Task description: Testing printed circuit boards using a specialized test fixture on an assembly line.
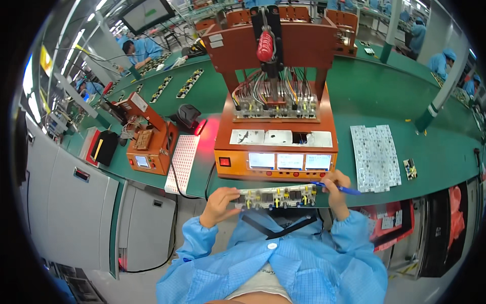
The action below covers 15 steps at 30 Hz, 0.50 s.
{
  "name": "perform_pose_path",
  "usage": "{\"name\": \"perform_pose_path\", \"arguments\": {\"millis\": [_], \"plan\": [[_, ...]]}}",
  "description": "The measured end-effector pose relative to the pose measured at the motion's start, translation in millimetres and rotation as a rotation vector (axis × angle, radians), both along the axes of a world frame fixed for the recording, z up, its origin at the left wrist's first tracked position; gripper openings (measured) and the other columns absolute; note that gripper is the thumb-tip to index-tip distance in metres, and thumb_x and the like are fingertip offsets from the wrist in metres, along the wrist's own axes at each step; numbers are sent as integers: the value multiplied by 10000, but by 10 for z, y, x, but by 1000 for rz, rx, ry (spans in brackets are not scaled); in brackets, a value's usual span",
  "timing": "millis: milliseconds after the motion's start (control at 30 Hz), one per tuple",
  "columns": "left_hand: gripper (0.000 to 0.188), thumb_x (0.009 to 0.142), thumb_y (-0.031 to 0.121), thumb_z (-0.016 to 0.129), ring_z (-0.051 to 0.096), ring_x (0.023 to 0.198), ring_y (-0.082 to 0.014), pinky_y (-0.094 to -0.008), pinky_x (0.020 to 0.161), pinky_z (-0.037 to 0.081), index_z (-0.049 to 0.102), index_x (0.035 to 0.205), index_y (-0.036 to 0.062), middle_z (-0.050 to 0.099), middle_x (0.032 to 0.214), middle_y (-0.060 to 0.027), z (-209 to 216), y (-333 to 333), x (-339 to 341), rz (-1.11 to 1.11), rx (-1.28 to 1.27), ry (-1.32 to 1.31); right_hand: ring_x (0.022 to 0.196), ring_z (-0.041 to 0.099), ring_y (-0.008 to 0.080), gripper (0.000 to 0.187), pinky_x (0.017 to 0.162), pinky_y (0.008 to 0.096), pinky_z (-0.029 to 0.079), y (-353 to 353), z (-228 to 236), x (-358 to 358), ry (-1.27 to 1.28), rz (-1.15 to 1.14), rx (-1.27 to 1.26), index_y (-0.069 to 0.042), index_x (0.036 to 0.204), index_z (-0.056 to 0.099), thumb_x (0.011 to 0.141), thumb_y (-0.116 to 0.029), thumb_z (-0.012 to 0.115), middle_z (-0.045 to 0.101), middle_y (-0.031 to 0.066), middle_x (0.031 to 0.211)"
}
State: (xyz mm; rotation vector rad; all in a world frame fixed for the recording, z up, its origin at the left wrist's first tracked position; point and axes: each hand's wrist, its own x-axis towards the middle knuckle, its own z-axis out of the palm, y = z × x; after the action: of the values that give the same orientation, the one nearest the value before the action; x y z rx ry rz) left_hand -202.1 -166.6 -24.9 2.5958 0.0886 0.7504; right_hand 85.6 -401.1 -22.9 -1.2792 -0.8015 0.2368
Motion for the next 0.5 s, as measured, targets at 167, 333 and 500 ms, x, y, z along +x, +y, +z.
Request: {"name": "perform_pose_path", "arguments": {"millis": [167,333,500], "plan": [[516,542,178,863,640,887,-266,-384,737,536,607,974,61,648,984,-70,101,-85,-226,177,481,-316,497,434,118,247,479,236,355,-190,-101,120,3,-217,261,-82,694,364,860,-125,542,475,73,564],[563,491,130,899,606,862,-300,-364,717,494,565,938,52,616,958,-120,114,89,-399,731,154,-497,501,406,112,220,502,238,322,-326,-282,165,0,-421,245,-75,687,380,857,-122,513,458,72,555],[505,541,128,885,587,820,-220,-323,690,483,554,911,36,572,909,-81,29,481,-394,1003,-178,-544,501,405,108,228,494,240,332,-288,-297,115,-18,-414,239,-72,687,385,876,-123,501,455,65,560]]}}
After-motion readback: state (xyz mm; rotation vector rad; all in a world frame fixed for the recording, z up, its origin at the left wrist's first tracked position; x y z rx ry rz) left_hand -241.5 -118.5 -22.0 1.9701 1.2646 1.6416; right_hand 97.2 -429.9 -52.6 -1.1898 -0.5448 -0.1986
